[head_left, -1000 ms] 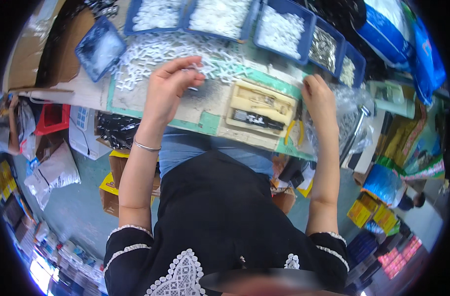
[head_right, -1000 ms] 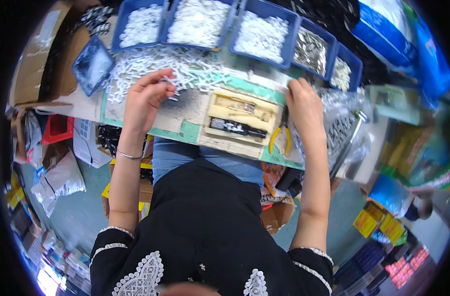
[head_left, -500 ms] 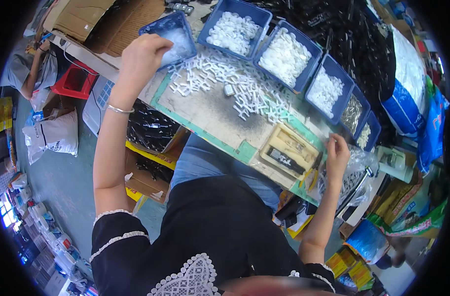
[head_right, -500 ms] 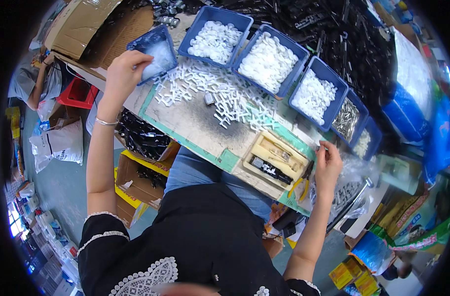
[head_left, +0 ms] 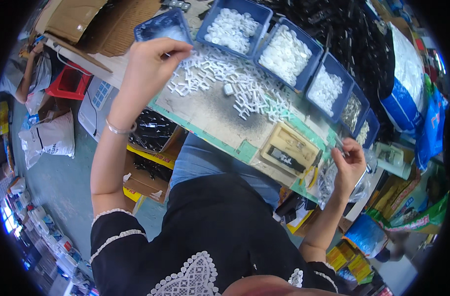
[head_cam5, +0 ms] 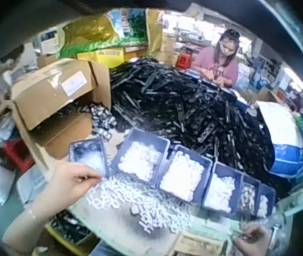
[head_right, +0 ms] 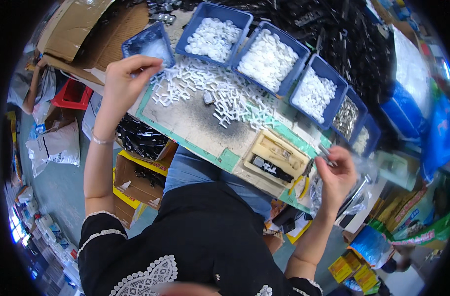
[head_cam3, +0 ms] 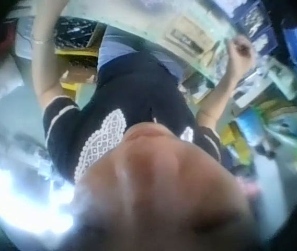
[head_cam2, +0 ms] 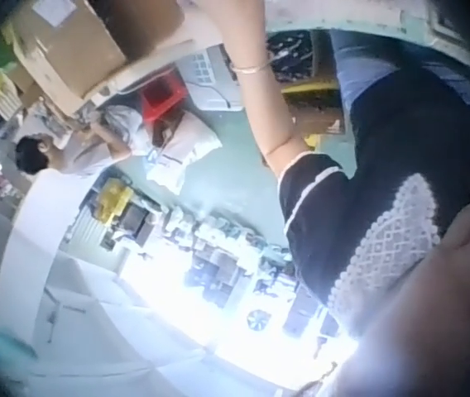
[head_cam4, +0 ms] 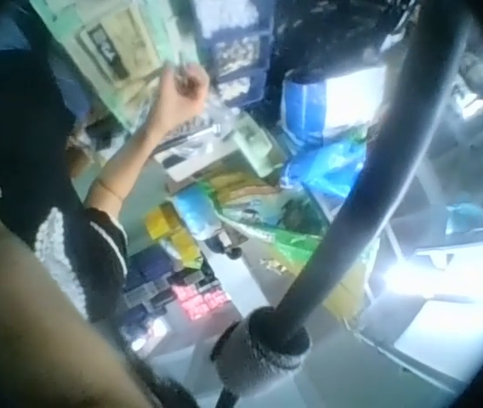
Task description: The person assembles small plastic components and metal terminals into a black housing using pliers and a screwdriver.
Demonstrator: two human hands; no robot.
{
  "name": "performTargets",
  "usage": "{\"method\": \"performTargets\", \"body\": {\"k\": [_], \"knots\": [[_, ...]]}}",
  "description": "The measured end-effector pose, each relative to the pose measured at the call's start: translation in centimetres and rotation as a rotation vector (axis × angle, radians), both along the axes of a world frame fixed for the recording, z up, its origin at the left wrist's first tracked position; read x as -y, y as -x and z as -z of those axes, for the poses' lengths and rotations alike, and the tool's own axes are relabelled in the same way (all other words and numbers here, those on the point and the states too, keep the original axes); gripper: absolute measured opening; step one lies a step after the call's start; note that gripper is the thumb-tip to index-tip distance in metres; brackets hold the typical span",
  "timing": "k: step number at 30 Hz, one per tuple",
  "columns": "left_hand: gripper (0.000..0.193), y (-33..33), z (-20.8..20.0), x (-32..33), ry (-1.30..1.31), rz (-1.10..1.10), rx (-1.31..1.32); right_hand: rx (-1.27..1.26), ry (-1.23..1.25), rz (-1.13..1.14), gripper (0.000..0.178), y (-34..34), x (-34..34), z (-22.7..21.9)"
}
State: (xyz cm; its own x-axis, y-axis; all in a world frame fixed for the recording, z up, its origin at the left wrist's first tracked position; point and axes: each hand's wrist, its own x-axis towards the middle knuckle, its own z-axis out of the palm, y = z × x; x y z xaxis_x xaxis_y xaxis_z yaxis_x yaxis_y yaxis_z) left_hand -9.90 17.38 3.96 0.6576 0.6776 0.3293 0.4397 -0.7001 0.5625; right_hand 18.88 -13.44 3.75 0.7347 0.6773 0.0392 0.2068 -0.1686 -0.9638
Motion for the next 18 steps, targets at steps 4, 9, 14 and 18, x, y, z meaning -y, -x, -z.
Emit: {"method": "performTargets", "body": {"k": [4, 9, 14, 18], "knots": [[0.009, -2.4, -0.5, 5.0, 0.615, 0.050, 0.376, -0.053, -0.173, -0.219, 0.026, 4.0, -3.5, -1.5], [0.014, -4.6, -0.2, 9.7, 0.933, 0.147, 0.577, -0.247, -0.300, -0.337, 0.025, 7.2, -5.6, -1.4], [0.014, -6.1, 0.1, 12.1, 1.013, 0.172, 0.585, -0.414, -0.323, -0.305, 0.028, 7.5, -5.4, -1.4], [0.013, -6.6, 0.6, 12.8, 0.719, 0.255, 0.543, -0.252, -0.271, -0.341, 0.025, 7.6, -4.6, -1.5]]}}
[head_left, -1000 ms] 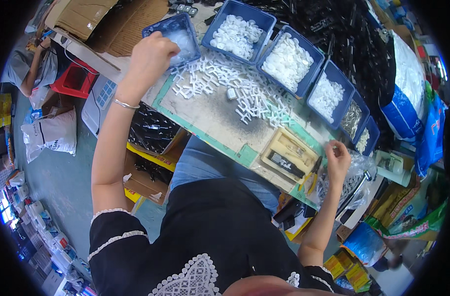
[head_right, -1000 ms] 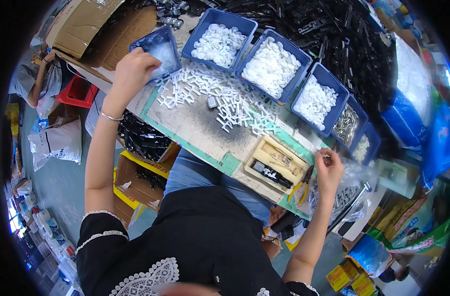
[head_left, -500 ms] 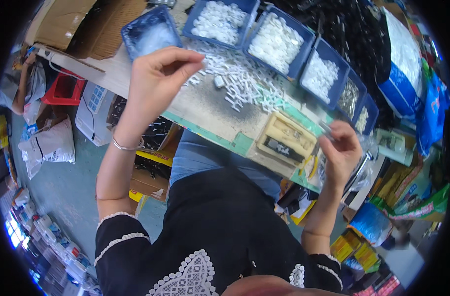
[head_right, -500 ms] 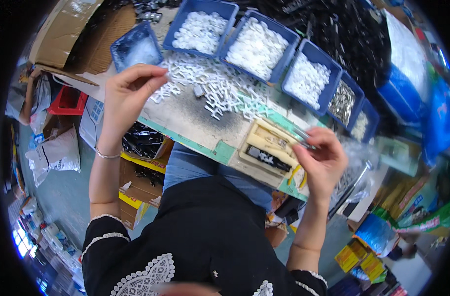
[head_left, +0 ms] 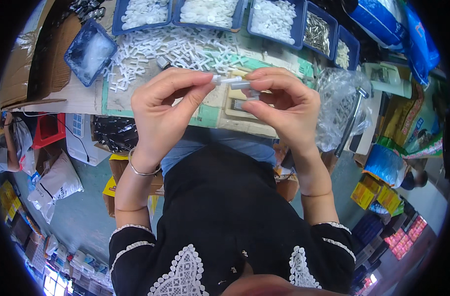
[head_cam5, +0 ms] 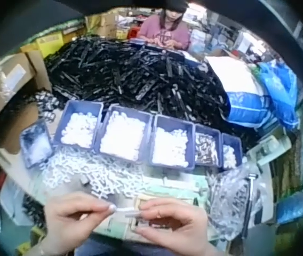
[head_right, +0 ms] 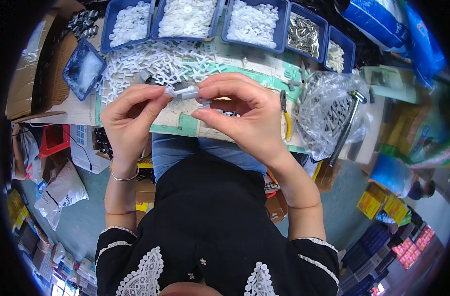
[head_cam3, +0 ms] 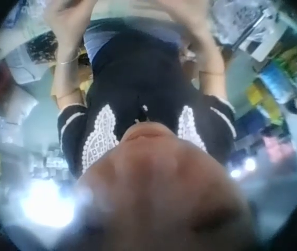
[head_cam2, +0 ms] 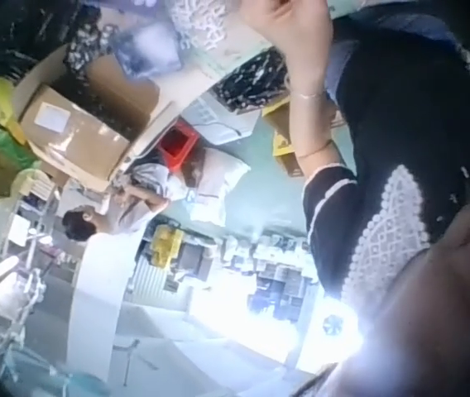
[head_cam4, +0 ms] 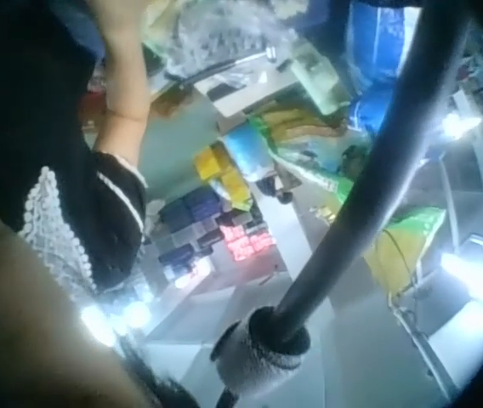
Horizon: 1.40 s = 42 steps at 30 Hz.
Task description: The person assembles small plastic components and metal terminals into a black housing using pliers and a screwdriver.
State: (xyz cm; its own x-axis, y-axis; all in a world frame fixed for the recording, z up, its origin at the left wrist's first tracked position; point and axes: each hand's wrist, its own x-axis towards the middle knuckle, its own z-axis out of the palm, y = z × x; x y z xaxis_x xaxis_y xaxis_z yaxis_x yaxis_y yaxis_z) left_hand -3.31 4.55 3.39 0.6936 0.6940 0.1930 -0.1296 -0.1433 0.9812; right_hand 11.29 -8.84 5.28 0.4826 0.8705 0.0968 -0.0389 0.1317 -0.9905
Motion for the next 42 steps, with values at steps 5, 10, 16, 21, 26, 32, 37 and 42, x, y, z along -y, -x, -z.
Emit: {"method": "performTargets", "body": {"k": [5, 10, 16, 21, 26, 32, 37, 42], "knots": [[0.013, -0.2, 0.2, 0.5, -0.025, -0.041, -0.007, 0.007, -0.026, 0.077, 0.026, -0.6, 1.3, 0.3], [0.014, -0.4, 0.3, 1.0, -0.026, 0.030, 0.005, -0.003, -0.005, 0.062, 0.026, -0.7, 1.9, 0.6], [0.012, -0.6, 0.9, 1.3, -0.074, 0.051, 0.029, 0.072, 0.009, 0.064, 0.024, -0.5, 2.6, 0.6], [0.011, -1.0, 1.6, 2.4, -0.166, 0.163, 0.020, 0.191, 0.121, -0.020, 0.026, -0.4, 3.9, 0.7], [0.021, -1.9, 2.8, 4.8, -0.239, 0.139, -0.200, 0.643, 0.191, 0.113, 0.026, -1.6, 6.8, 2.4], [0.025, -2.7, 5.5, 6.9, -0.869, 0.190, -0.224, 0.777, 0.358, 0.200, 0.026, -2.4, 10.4, 5.1], [0.025, -2.8, 7.4, 7.5, -1.002, 0.214, -0.233, 0.820, 0.339, 0.158, 0.027, -2.8, 10.2, 6.3], [0.027, -2.7, 7.8, 8.1, -1.029, 0.177, -0.271, 0.807, 0.353, 0.098, 0.025, -3.4, 10.0, 7.0]]}}
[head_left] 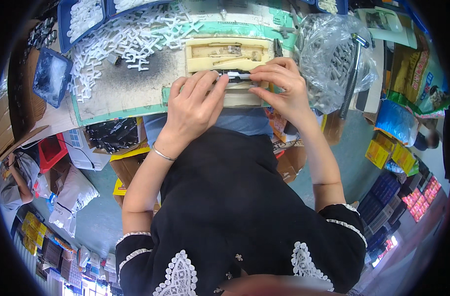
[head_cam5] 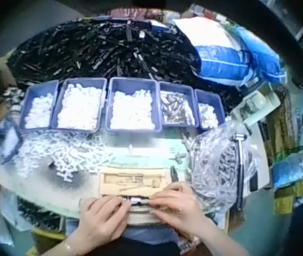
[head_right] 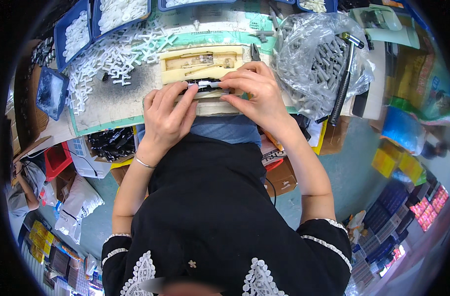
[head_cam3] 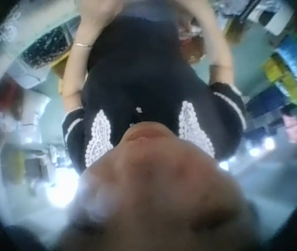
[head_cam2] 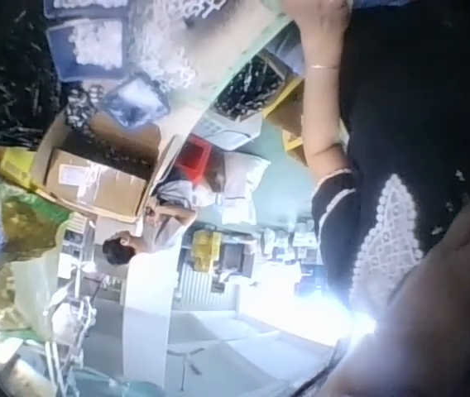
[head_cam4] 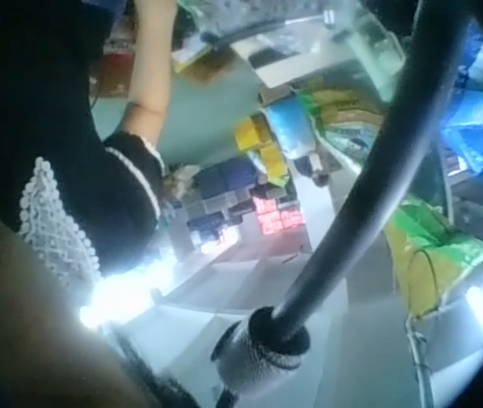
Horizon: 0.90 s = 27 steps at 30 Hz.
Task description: The person assembles small plastic components and metal terminals into a black housing using pliers and a screwdriver.
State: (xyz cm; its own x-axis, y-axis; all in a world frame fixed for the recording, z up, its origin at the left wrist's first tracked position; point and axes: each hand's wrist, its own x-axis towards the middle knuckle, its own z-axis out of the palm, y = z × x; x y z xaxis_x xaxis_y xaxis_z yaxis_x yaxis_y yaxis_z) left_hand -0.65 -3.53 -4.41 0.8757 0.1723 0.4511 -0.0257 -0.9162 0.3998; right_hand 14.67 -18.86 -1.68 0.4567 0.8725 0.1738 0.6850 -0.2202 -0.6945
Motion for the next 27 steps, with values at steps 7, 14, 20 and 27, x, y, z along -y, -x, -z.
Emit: {"method": "performTargets", "body": {"k": [7, 14, 20, 27], "knots": [[0.030, -0.3, 0.2, 0.4, -0.102, -0.050, -0.003, 0.127, 0.085, -0.054, 0.021, -0.3, -0.4, -0.7], [0.035, -0.5, 0.4, 0.4, -0.086, -0.043, 0.026, 0.261, 0.036, 0.089, 0.017, 0.4, 0.9, 0.4], [0.034, -0.5, 0.5, 0.0, -0.095, -0.025, 0.046, 0.077, 0.097, 0.107, 0.014, -0.2, 0.4, -1.0], [0.034, -0.7, 0.6, 0.1, -0.101, -0.016, 0.048, 0.182, 0.230, 0.146, 0.007, 0.0, -0.1, -1.6]]}}
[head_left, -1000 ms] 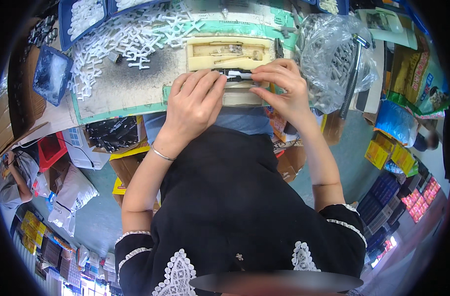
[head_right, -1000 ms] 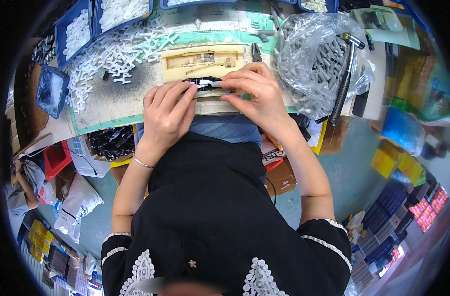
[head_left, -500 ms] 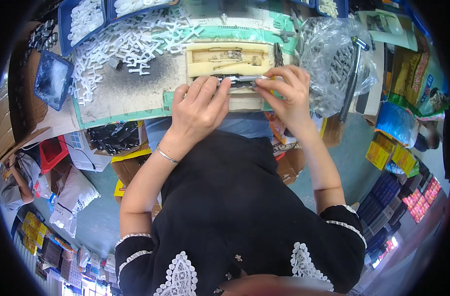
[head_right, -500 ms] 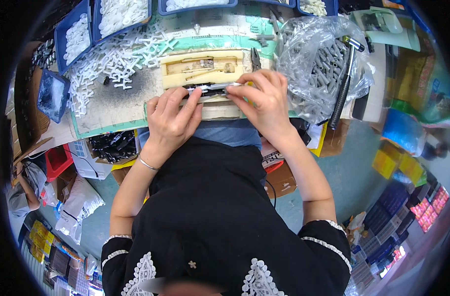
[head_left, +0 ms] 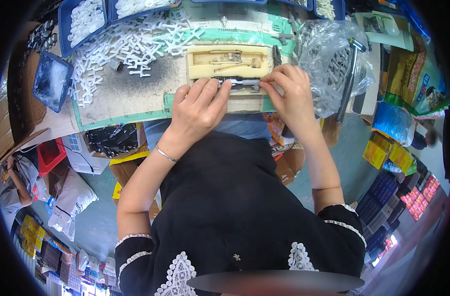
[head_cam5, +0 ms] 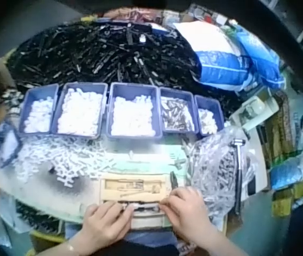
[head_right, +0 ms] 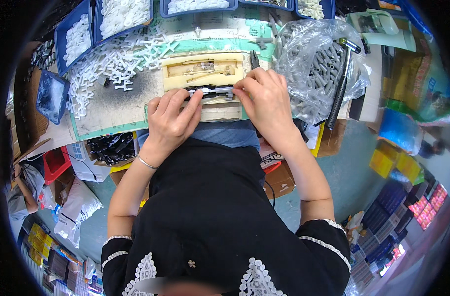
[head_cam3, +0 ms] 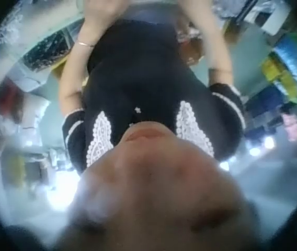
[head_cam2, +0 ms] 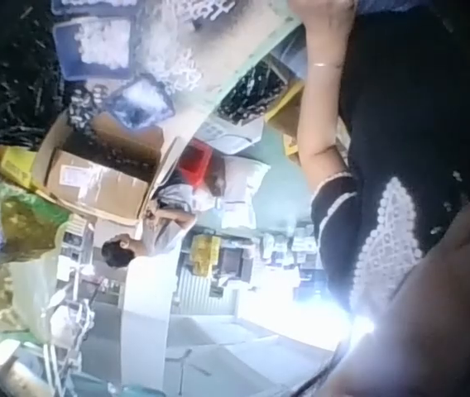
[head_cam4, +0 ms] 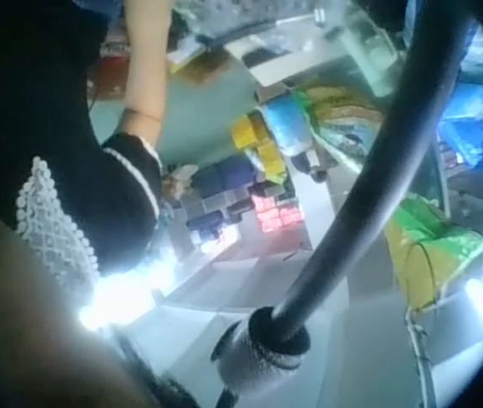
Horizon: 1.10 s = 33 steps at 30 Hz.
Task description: The person assembles small plastic components and metal terminals into a black housing using pliers and a screwdriver.
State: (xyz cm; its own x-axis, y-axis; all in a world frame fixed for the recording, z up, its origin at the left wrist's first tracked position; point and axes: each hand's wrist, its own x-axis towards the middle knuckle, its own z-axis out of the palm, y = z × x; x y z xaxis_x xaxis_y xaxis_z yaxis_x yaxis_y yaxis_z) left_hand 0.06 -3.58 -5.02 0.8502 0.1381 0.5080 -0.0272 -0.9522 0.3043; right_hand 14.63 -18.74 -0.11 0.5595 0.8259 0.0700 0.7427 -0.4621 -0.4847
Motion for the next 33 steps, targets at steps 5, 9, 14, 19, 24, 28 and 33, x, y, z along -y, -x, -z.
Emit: {"method": "performTargets", "body": {"k": [5, 9, 14, 19, 24, 28, 33], "knots": [[0.035, 0.1, -0.1, -0.3, -0.017, 0.003, -0.028, 0.151, 0.047, -0.053, 0.010, 0.3, 0.0, -0.7], [0.037, 0.8, -1.4, -0.5, 0.080, 0.012, -0.036, 0.007, -0.186, 0.011, 0.014, 0.7, -0.8, -2.7], [0.035, -0.9, -4.5, -7.9, 0.055, -0.126, 0.138, -0.170, -0.541, 0.020, 0.015, 1.3, -1.2, -2.8], [0.024, -1.4, -6.4, -27.8, -0.056, -0.571, 0.016, -0.220, -0.602, -0.059, 0.014, 1.5, -1.5, -2.4], [0.034, -0.1, -4.9, -40.2, -0.472, -0.690, -0.348, -0.302, -0.527, 0.029, 0.011, 1.0, -2.1, -2.3], [0.044, -2.5, -3.4, -42.3, -0.587, -0.577, -0.556, -0.314, -0.460, 0.057, 0.010, 0.6, -2.8, -2.1], [0.023, -1.2, -3.2, -44.0, -0.590, -0.450, -0.422, -0.306, -0.403, 0.011, 0.008, 0.5, -3.4, -2.3]]}}
